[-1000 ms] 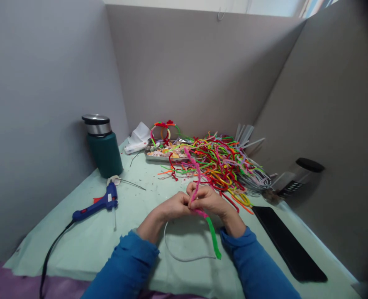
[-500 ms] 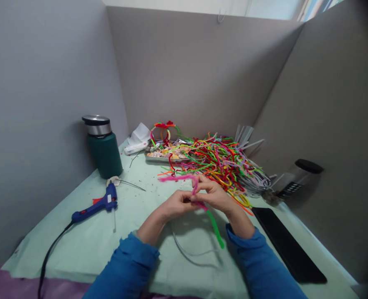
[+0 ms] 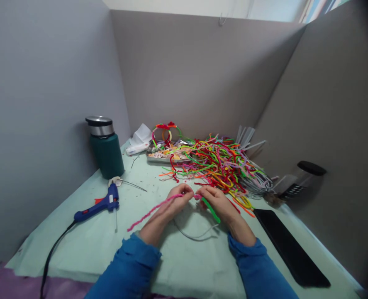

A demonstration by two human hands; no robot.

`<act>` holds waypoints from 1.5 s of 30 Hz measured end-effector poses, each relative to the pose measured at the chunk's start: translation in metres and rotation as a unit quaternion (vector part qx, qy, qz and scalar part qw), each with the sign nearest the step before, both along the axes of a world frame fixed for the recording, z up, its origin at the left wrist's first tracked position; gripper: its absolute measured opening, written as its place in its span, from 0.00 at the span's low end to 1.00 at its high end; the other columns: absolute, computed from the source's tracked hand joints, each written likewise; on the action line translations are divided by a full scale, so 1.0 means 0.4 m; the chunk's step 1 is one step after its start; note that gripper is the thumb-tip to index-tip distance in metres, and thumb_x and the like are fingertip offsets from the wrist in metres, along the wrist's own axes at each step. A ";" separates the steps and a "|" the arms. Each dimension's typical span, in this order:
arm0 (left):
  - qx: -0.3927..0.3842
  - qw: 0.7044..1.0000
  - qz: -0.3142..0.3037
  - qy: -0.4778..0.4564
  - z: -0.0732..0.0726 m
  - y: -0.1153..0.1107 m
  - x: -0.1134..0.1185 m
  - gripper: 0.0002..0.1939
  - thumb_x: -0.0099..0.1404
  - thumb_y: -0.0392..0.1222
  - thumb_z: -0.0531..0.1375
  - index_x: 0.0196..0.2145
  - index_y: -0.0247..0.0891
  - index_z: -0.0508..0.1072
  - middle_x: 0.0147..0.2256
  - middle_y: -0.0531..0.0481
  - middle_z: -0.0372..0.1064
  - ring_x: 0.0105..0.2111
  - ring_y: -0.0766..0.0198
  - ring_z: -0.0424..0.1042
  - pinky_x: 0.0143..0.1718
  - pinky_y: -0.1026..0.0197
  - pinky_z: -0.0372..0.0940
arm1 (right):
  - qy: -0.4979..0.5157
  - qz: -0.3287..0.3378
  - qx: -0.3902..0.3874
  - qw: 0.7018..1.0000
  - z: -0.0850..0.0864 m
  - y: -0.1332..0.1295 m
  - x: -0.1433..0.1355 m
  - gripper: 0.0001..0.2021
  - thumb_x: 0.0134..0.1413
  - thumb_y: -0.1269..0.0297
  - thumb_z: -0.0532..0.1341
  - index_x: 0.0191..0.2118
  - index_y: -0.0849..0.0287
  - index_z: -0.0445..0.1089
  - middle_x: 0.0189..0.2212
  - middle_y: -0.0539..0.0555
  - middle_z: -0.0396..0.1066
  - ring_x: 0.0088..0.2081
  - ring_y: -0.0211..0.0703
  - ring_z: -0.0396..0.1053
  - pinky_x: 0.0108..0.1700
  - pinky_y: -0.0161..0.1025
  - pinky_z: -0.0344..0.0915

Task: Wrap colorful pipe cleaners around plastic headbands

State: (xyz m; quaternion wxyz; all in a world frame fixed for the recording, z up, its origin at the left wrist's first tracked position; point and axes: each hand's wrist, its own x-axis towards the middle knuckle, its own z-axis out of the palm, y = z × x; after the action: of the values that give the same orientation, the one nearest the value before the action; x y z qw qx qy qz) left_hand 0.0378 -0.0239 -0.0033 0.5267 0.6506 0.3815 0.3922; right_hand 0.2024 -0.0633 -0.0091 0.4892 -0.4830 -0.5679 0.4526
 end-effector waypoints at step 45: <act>0.224 0.954 0.058 0.193 -0.012 0.012 -0.011 0.09 0.60 0.37 0.56 0.25 0.37 0.74 0.26 0.51 0.67 0.28 0.66 0.65 0.31 0.65 0.56 | -0.023 -0.016 0.001 1.000 -0.029 0.002 -0.039 0.11 0.49 0.55 0.61 0.28 0.58 0.66 0.16 0.44 0.60 0.15 0.32 0.54 0.16 0.31 0.51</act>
State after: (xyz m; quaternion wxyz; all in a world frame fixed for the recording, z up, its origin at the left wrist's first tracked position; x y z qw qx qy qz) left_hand 0.0332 -0.0192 -0.0080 0.2601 0.7919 0.4149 0.3648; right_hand 0.1869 -0.0626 -0.0208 0.4834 -0.5017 -0.5719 0.4332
